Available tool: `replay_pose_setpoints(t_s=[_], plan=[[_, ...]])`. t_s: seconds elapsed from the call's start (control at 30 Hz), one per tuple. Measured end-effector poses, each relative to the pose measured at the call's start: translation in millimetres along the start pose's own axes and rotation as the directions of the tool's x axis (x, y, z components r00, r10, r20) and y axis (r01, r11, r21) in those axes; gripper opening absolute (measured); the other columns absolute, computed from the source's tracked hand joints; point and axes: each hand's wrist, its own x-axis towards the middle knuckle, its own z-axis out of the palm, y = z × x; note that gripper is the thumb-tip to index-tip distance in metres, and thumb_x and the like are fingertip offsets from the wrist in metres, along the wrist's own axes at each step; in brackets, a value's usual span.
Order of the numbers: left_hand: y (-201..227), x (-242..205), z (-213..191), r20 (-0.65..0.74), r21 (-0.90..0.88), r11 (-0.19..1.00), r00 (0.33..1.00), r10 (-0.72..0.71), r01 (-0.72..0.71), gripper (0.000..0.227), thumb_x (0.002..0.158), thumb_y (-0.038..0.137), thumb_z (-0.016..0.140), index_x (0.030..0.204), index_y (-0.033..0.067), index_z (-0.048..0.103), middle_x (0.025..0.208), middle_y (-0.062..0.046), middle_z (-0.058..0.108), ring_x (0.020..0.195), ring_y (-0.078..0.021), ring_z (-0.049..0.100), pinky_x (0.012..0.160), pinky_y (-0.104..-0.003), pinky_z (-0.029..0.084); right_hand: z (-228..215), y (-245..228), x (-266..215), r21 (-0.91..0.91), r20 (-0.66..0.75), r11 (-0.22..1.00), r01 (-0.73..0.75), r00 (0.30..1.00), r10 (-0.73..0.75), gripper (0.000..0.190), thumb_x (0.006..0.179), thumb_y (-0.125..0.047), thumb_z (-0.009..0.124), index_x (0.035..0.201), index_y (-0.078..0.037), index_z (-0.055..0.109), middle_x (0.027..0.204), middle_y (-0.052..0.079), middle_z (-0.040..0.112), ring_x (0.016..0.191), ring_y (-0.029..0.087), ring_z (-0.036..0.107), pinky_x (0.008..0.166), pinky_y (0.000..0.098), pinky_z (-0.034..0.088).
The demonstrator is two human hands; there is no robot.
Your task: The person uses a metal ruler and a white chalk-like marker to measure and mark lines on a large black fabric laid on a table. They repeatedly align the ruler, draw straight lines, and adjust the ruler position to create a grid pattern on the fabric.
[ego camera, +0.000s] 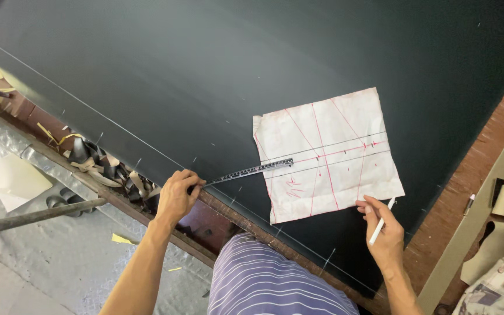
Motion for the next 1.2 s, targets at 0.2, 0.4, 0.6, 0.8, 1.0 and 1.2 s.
replay_pose_setpoints(t_s=[0.2, 0.4, 0.6, 0.8, 1.0, 1.2], plan=[[-3.9, -4.2, -0.5, 0.014, -0.018, 0.998, 0.998, -0.054, 0.054, 0.009, 0.08, 0.007, 0.073, 0.089, 0.0074, 0.077, 0.098, -0.001, 0.073, 0.092, -0.0266, 0.065, 0.083, -0.04, 0.053, -4.2, 3.7, 3.1, -0.004, -0.01, 1.0, 0.013, 1.0, -0.013, 0.03, 0.105, -0.008, 0.056, 0.132, 0.001, 0.064, 0.116, 0.013, 0.076, 0.101, 0.018, 0.072, 0.087, 0.0302, 0.056], [-4.9, -3.1, -1.5, 0.022, -0.009, 0.999, 0.999, -0.039, 0.039, 0.01, 0.08, 0.006, 0.073, 0.089, 0.0072, 0.076, 0.095, -0.001, 0.073, 0.088, -0.0253, 0.065, 0.084, -0.04, 0.052, -6.2, 4.9, 4.2, -0.051, -0.003, 0.999, -0.011, 1.0, 0.011, 0.029, 0.105, -0.008, 0.055, 0.131, 0.0, 0.064, 0.115, 0.013, 0.075, 0.101, 0.019, 0.072, 0.087, 0.0305, 0.057], [-3.5, -4.9, -1.8, -0.008, -0.003, 1.0, 1.0, -0.003, 0.003, 0.007, 0.081, 0.006, 0.073, 0.088, 0.0069, 0.075, 0.095, -0.001, 0.074, 0.089, -0.0255, 0.065, 0.084, -0.04, 0.052, -5.6, 8.4, 3.1, -0.029, 0.013, 1.0, -0.009, 1.0, 0.009, 0.029, 0.105, -0.008, 0.055, 0.131, 0.002, 0.063, 0.115, 0.013, 0.075, 0.103, 0.019, 0.072, 0.087, 0.0306, 0.057], [-9.6, -2.4, -2.3, 0.006, -0.016, 1.0, 1.0, 0.01, -0.01, 0.007, 0.081, 0.005, 0.072, 0.088, 0.0062, 0.074, 0.097, -0.003, 0.074, 0.091, -0.0266, 0.065, 0.084, -0.041, 0.052, -4.4, 20.8, 5.9, -0.035, 0.025, 0.999, -0.013, 1.0, 0.014, 0.029, 0.106, -0.008, 0.055, 0.131, 0.003, 0.063, 0.115, 0.014, 0.075, 0.102, 0.019, 0.072, 0.087, 0.0302, 0.056], [-4.3, 26.3, -0.8, -0.053, -0.321, 0.937, 0.985, -0.164, 0.139, 0.013, 0.081, 0.007, 0.072, 0.094, 0.0077, 0.075, 0.095, -0.005, 0.073, 0.091, -0.0241, 0.07, 0.082, -0.039, 0.057, -3.9, 8.9, 15.1, 0.007, 0.029, 1.0, 0.006, 1.0, -0.006, 0.029, 0.103, -0.005, 0.058, 0.129, 0.004, 0.066, 0.11, 0.014, 0.077, 0.099, 0.018, 0.073, 0.087, 0.0291, 0.057], [18.3, 104.4, 41.5, -0.305, -0.196, 0.896, 0.844, -0.442, 0.399, 0.011, 0.082, 0.014, 0.077, 0.092, 0.0128, 0.08, 0.093, -0.008, 0.071, 0.088, -0.0285, 0.067, 0.078, -0.042, 0.054, 0.9, -19.4, 42.2, -0.05, 0.074, 0.999, 0.007, 0.997, -0.003, 0.03, 0.1, -0.004, 0.057, 0.128, 0.005, 0.065, 0.111, 0.015, 0.078, 0.101, 0.019, 0.074, 0.089, 0.0292, 0.058]])
